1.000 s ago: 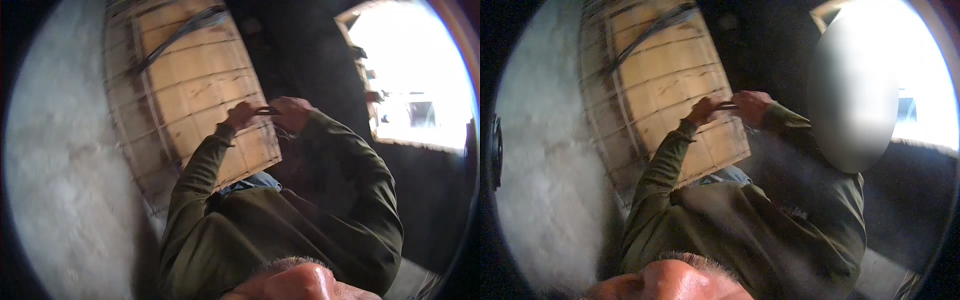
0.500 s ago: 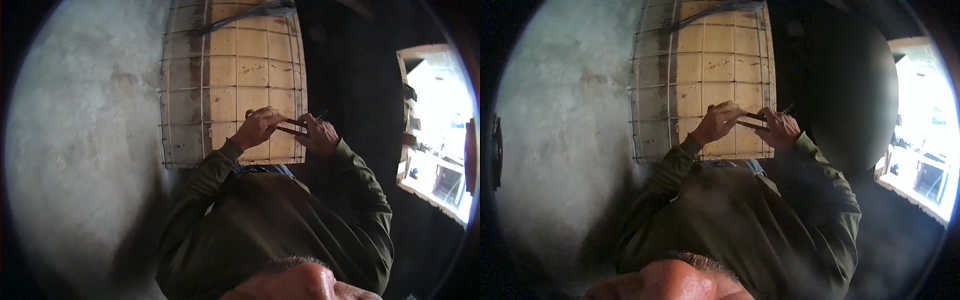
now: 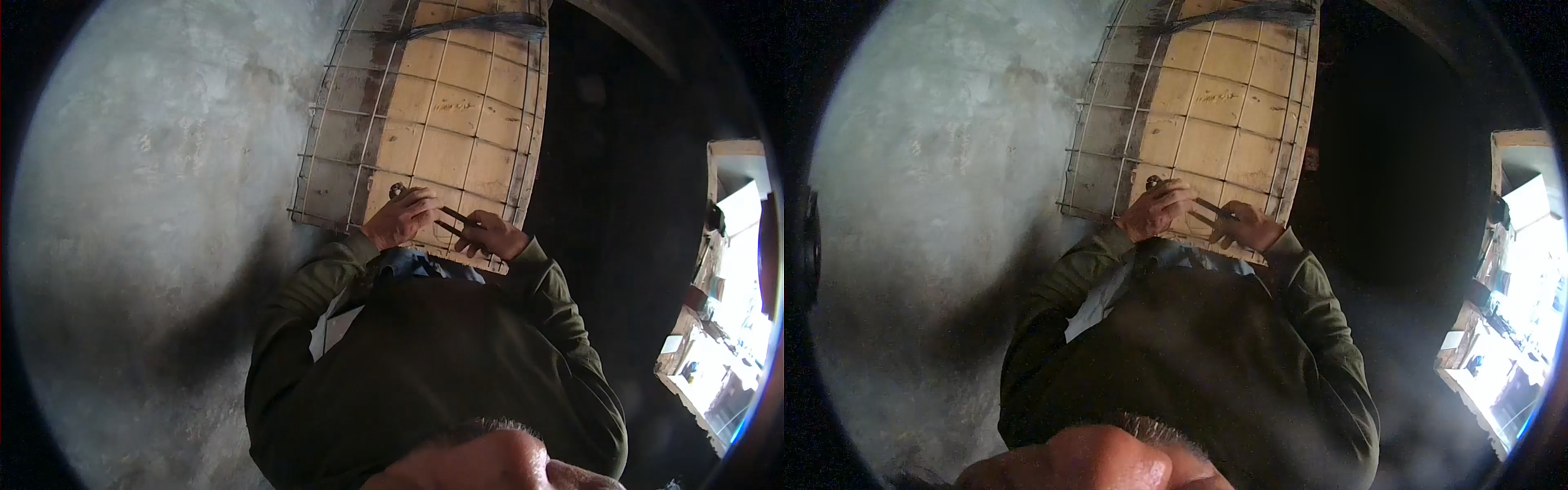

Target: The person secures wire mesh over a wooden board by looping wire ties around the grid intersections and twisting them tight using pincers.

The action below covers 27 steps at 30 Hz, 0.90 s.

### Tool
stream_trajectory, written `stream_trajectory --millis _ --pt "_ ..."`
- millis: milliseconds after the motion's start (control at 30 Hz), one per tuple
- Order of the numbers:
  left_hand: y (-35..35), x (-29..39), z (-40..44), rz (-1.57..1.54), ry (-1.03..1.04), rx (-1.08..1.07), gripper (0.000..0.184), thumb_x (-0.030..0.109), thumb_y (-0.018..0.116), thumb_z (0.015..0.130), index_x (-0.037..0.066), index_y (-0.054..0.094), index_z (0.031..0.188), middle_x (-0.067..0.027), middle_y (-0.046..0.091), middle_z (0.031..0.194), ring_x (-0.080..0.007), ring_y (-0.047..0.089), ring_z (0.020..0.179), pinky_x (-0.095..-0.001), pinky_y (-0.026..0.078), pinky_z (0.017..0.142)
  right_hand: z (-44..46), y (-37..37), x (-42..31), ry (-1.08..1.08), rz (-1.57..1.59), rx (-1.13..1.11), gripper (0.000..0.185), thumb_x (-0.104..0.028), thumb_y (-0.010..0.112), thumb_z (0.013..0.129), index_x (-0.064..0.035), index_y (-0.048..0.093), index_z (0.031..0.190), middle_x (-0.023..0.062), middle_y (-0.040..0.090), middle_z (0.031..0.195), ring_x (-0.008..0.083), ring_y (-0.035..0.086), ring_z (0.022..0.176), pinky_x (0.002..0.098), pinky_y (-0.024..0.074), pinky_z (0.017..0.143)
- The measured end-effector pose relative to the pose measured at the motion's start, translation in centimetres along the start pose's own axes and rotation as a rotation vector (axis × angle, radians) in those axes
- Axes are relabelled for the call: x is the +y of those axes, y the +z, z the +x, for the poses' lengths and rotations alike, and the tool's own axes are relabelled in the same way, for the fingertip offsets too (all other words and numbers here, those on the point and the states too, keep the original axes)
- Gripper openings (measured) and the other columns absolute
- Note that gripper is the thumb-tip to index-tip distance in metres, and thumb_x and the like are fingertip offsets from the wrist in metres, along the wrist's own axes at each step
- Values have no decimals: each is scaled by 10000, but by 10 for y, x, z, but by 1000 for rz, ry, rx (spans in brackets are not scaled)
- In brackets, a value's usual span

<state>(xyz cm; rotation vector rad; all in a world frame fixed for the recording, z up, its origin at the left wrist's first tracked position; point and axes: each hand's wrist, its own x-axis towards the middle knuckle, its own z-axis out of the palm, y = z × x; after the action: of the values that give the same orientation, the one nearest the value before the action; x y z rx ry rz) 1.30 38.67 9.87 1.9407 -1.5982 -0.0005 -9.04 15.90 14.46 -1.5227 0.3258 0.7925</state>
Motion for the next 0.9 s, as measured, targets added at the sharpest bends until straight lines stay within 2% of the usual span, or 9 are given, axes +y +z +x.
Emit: stream_trajectory --millis 67,167,233,333,567,733,767,867,900 --pt "1 -1 0 -18 12 33 148 97 541 823 76 598 958 -32 532 1109 -231 480 1110 -378 424 961 1 -1 18 -63 139 -86 312 -222 543 879 39 480 1038 134 659 890 173 631 700 322 495 623" --pt "-2 1 5 98 117 26 146 143 541 828 104 598 958 -14 529 1081 -215 485 1093 -366 405 976 -1 -4 32 -68 72 -73 317 -206 526 879 31 455 1078 141 652 900 172 636 724 318 505 644" --pt "-5 13 14 163 187 -169 223 97 582 789 117 596 1010 -48 527 1069 -249 494 1091 -420 379 1028 -8 -7 15 -17 -42 -69 315 -206 521 880 21 452 1087 143 647 912 177 637 751 319 508 658" --pt "8 8 11 185 190 -308 191 132 574 803 123 601 992 -51 531 1068 -239 497 1076 -408 377 1020 -4 -16 27 48 -132 -54 305 -199 515 880 6 450 1096 147 636 924 188 640 792 323 514 676" --pt "-9 -32 4 117 196 -154 194 122 558 835 132 648 1007 -39 549 1023 -223 496 1060 -380 400 975 -20 -28 19 36 -157 153 247 -178 501 908 4 473 1073 146 619 902 184 632 770 329 530 658" --pt "-20 -36 8 58 185 -211 206 129 572 822 134 645 1014 -32 540 976 -219 499 1035 -397 372 1019 -23 -20 -3 227 196 99 225 -194 503 914 -8 491 1040 103 627 864 171 631 754 314 523 618" --pt "-19 -35 11 61 212 -199 152 135 556 799 124 618 938 -30 534 948 -208 502 1022 -397 363 1013 -17 -15 -2 232 196 98 225 -194 503 914 -8 491 1040 103 627 864 171 631 754 314 523 618" --pt "2 -27 8 81 213 -230 76 133 545 770 107 577 834 -32 522 901 -195 509 985 -412 355 1002 1 3 -5 187 7 206 215 -190 519 902 -7 499 1012 115 625 795 194 632 696 340 502 575" --pt "5 -25 8 97 203 -279 50 125 551 763 101 562 806 -36 515 883 -191 513 960 -427 355 998 3 11 -19 109 -306 244 209 -171 529 886 -11 509 1019 135 624 803 232 629 693 351 488 587"
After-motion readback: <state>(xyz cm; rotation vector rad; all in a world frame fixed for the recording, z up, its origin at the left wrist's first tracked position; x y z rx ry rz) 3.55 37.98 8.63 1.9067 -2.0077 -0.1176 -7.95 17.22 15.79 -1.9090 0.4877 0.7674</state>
